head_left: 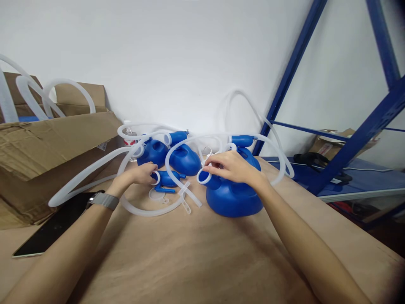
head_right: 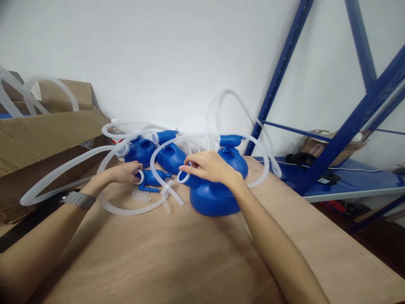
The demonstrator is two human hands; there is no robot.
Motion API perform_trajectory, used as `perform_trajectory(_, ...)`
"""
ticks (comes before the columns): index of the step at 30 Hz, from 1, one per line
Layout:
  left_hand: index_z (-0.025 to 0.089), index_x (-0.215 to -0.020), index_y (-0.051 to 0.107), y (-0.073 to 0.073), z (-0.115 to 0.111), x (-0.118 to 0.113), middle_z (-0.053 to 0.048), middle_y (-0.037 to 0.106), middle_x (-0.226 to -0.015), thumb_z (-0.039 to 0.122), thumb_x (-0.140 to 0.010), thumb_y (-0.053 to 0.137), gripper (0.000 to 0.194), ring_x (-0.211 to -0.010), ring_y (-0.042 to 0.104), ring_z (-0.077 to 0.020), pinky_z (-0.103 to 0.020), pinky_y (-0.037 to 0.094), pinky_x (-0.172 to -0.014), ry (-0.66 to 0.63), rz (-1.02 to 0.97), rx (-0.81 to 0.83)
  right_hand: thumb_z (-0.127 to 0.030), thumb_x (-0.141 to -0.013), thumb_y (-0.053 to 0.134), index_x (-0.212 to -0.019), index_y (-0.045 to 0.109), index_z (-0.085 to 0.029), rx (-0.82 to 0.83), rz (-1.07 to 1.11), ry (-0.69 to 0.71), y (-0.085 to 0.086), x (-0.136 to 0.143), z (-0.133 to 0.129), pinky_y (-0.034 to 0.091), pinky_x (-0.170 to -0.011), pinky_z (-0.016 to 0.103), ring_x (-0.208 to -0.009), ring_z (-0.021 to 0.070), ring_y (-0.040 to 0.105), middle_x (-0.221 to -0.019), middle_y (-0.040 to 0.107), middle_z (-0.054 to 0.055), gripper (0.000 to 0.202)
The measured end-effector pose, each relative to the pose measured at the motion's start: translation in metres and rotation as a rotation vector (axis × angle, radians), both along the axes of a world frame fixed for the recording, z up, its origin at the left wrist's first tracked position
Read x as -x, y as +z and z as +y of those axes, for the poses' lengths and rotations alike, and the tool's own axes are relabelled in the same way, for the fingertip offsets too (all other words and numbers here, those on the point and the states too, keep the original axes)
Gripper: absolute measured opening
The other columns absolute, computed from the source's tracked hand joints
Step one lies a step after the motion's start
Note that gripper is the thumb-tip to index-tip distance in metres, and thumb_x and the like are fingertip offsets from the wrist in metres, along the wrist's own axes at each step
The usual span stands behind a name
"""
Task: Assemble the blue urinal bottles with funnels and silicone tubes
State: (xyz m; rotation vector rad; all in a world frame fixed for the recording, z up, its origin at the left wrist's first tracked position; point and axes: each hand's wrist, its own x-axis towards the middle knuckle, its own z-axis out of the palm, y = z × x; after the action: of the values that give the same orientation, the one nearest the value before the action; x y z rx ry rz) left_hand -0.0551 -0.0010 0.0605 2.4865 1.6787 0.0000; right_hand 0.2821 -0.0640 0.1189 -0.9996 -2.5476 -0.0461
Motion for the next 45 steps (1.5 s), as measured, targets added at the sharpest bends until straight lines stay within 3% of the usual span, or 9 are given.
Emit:
perform_trajectory(7,0.021,-0.07,0.051,0.017,-0.007,0.001,0.0,0.057,-0.07,0.026,-0.064,0.065,0.016,-0.07,0.06,-0.022,-0.03,0.043,-0.063,0.146,-0.302,0.105,-0.049,-0.105,0.052,-0.099,0.073,-0.02,-0.134,0.038,0.045,-0.005,-0.003,0.005,0.044,-0.071,0.031,-0.079,0.0196,0.068,-0.088,0.075,0.004,0.036)
perform_trajectory(12,0.022,-0.067,0.049,0.048,-0.019,-0.006,0.0,0.053,-0.066,0.024,-0.063,0.066,0.018,-0.066,0.054,-0.0213,-0.031,0.034,-0.06,0.161,-0.353,-0.097,-0.049,-0.104,0.055,-0.098,0.074,-0.02,-0.331,0.049,0.012,-0.006,-0.011,0.011,0.046,-0.075,0.034,-0.086,0.0227,0.071,-0.092,0.077,0.006,0.036)
perform_trajectory(18,0.023,-0.058,0.035,0.081,-0.047,-0.023,-0.002,0.047,-0.062,0.013,-0.075,0.056,0.029,-0.06,0.044,-0.0192,-0.034,0.029,-0.062,0.112,-0.26,-0.526,-0.043,-0.104,0.054,-0.093,0.073,-0.019,-0.54,0.11,-0.131,-0.002,-0.015,0.013,0.046,-0.077,0.038,-0.084,0.0249,0.069,-0.088,0.077,0.008,0.033)
perform_trajectory(24,0.02,-0.064,0.051,0.086,-0.081,-0.058,-0.001,0.055,-0.076,0.023,-0.084,0.061,0.022,-0.073,0.051,-0.0177,-0.033,0.037,-0.071,0.111,-0.768,-0.671,-0.056,-0.099,0.06,-0.107,0.073,-0.021,-0.317,0.293,-0.06,-0.003,-0.01,0.009,0.05,-0.076,0.034,-0.086,0.023,0.072,-0.098,0.077,0.006,0.038)
perform_trajectory(28,0.019,-0.066,0.055,0.072,-0.087,-0.085,0.001,0.056,-0.073,0.021,-0.081,0.063,0.017,-0.072,0.053,-0.0164,-0.032,0.041,-0.071,0.091,-1.045,-0.641,-0.076,-0.082,0.069,-0.142,0.06,-0.025,-0.16,0.302,0.077,-0.005,0.0,0.004,0.054,-0.096,0.044,-0.116,0.0325,0.069,-0.136,0.069,0.01,0.079)
perform_trajectory(31,0.019,-0.065,0.055,0.066,-0.091,-0.099,0.002,0.055,-0.071,0.022,-0.079,0.064,0.016,-0.071,0.051,-0.0153,-0.03,0.041,-0.071,0.073,-1.159,-0.575,-0.073,-0.077,0.077,-0.158,0.042,-0.027,-0.121,0.224,0.085,-0.007,0.007,0.001,0.047,-0.111,0.053,-0.137,0.0388,0.057,-0.154,0.056,0.012,0.1)
perform_trajectory(37,0.018,-0.069,0.055,0.07,-0.089,-0.1,0.003,0.053,-0.067,0.019,-0.071,0.068,0.013,-0.065,0.052,-0.0133,-0.027,0.046,-0.066,0.077,-1.487,-0.23,-0.052,-0.086,0.077,-0.152,0.048,-0.027,-0.094,0.253,0.118,-0.006,0.003,0.002,0.049,-0.11,0.048,-0.133,0.0336,0.061,-0.149,0.061,0.008,0.076)
perform_trajectory(42,0.018,-0.073,0.052,0.075,-0.073,-0.084,-0.005,0.066,-0.078,0.002,-0.067,0.059,0.018,-0.07,0.069,-0.0181,-0.028,0.059,-0.062,0.342,-1.817,0.233,-0.052,-0.085,0.078,-0.145,0.053,-0.03,-0.067,0.359,0.079,-0.003,-0.011,0.007,0.054,-0.101,0.047,-0.118,0.0327,0.069,-0.137,0.068,0.006,0.069)
perform_trajectory(45,0.017,-0.078,0.052,0.076,-0.067,-0.074,-0.011,0.069,-0.084,-0.005,-0.065,0.051,0.026,-0.062,0.067,-0.0158,-0.02,0.054,-0.047,0.443,-1.843,0.522,-0.055,-0.083,0.08,-0.144,0.055,-0.03,-0.075,0.363,0.059,-0.003,-0.015,0.009,0.054,-0.101,0.049,-0.118,0.0339,0.069,-0.136,0.069,0.006,0.07)
